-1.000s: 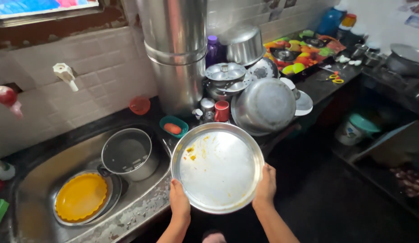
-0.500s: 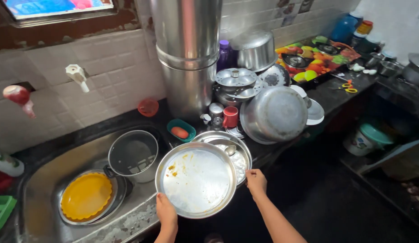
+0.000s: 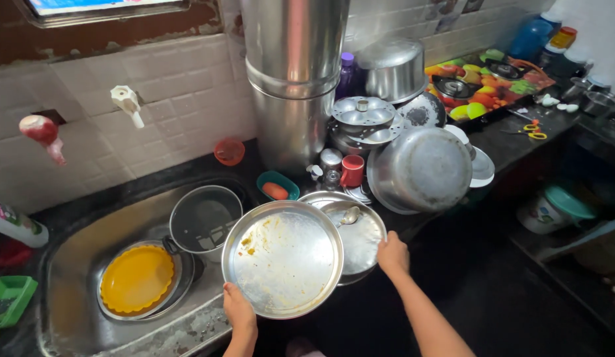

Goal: The person gathers used plates and bowls from a table and takes them to a kitchen sink for cleaning.

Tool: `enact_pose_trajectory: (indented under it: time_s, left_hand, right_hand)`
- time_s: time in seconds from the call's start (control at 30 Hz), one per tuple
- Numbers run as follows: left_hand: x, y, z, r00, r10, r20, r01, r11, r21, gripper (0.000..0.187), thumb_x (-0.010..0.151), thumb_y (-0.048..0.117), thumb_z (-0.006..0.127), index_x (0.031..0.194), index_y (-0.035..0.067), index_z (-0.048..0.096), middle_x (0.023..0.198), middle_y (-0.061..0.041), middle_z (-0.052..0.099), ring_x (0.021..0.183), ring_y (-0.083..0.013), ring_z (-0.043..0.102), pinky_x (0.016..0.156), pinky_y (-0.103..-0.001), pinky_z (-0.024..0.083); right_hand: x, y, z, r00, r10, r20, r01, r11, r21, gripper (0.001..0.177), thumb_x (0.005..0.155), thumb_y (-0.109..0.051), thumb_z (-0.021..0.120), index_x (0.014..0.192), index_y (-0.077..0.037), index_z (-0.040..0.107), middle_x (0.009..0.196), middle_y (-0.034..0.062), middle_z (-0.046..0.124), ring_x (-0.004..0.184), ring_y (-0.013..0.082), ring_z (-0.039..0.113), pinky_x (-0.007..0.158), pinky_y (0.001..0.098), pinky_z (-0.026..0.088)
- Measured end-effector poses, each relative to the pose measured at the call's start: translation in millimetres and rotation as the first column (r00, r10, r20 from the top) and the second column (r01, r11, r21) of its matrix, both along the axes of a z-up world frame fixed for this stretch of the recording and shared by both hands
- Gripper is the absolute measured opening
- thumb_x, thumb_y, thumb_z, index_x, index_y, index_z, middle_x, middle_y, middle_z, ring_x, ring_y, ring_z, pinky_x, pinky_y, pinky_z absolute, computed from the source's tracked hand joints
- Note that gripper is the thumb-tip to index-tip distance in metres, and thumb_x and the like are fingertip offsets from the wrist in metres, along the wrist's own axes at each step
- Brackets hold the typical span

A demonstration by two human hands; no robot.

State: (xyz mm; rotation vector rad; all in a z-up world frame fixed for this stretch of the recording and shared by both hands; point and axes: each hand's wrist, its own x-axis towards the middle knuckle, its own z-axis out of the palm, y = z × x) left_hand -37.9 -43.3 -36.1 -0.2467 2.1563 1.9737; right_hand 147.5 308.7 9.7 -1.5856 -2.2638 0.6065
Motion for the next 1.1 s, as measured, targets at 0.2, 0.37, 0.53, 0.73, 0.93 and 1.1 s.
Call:
enact_pose_trajectory:
  time_s: [0.2,0.37,0.53,0.73,0.93,1.1]
  left_hand:
    - [-12,11,2,1.000,-0.004,-0.029,0.002,0.998,-0.065,0.063,0.109,0.047,0.027,0.138,0.000,0.058,0.129,-0.023,0.067,0.119,-0.0378,0.063,0.101,-0.044,0.046]
    - [-11,41,-7,0.998,-0.058,-0.029,0.054,0.991,-0.120,0.061,0.109,0.047,0.027,0.137,0.002,0.059,0.126,-0.024,0.068,0.119,-0.0410,0.063,0.101,-0.046,0.046]
    - [4,73,3,0.985,-0.149,-0.085,0.134,0.979,-0.153,0.055,0.109,0.041,0.029,0.140,0.004,0.057,0.126,-0.025,0.068,0.118,-0.0427,0.063,0.101,-0.047,0.046]
    - [28,109,11,0.964,-0.253,-0.078,0.252,0.968,-0.014,0.055,0.106,0.037,0.031,0.149,0.006,0.045,0.135,-0.024,0.062,0.124,-0.0401,0.060,0.103,-0.046,0.043]
    - [6,124,-11,0.931,-0.365,0.027,0.344,0.848,-0.404,0.052,0.108,0.044,0.037,0.149,0.017,0.054,0.133,-0.021,0.059,0.122,-0.0397,0.058,0.105,-0.047,0.044]
    - [-1,123,4,0.932,-0.345,0.112,0.348,0.761,-0.548,0.059,0.100,0.052,0.045,0.156,0.032,0.048,0.146,-0.012,0.040,0.128,-0.0377,0.048,0.112,-0.050,0.036]
  right_hand:
    - [68,22,24,0.987,-0.074,-0.146,0.092,0.988,0.123,0.021,0.097,-0.026,0.060,0.095,-0.006,0.059,0.090,0.0273,0.070,0.088,0.0511,0.067,0.074,0.0579,0.053]
    - [125,17,54,0.969,-0.166,-0.186,0.196,0.968,0.155,0.026,0.099,-0.030,0.060,0.091,-0.005,0.056,0.081,0.0245,0.068,0.080,0.0501,0.066,0.069,0.0573,0.050]
    - [167,16,65,0.949,-0.235,-0.212,0.263,0.958,0.114,0.030,0.097,-0.030,0.063,0.086,-0.004,0.055,0.076,0.0248,0.066,0.075,0.0493,0.065,0.066,0.0543,0.050]
    - [158,-6,67,0.950,-0.213,-0.227,0.246,0.961,0.127,0.029,0.095,-0.028,0.066,0.083,-0.004,0.054,0.073,0.0253,0.063,0.074,0.0490,0.062,0.063,0.0513,0.049]
    - [129,-17,29,0.950,-0.180,-0.253,0.199,0.979,0.049,0.029,0.092,-0.027,0.067,0.080,-0.004,0.053,0.069,0.0226,0.062,0.067,0.0465,0.061,0.060,0.0505,0.048]
    - [84,-35,17,0.941,-0.173,-0.289,0.174,0.984,-0.021,0.033,0.093,-0.028,0.066,0.078,-0.003,0.050,0.066,0.0216,0.060,0.061,0.0426,0.060,0.060,0.0500,0.048]
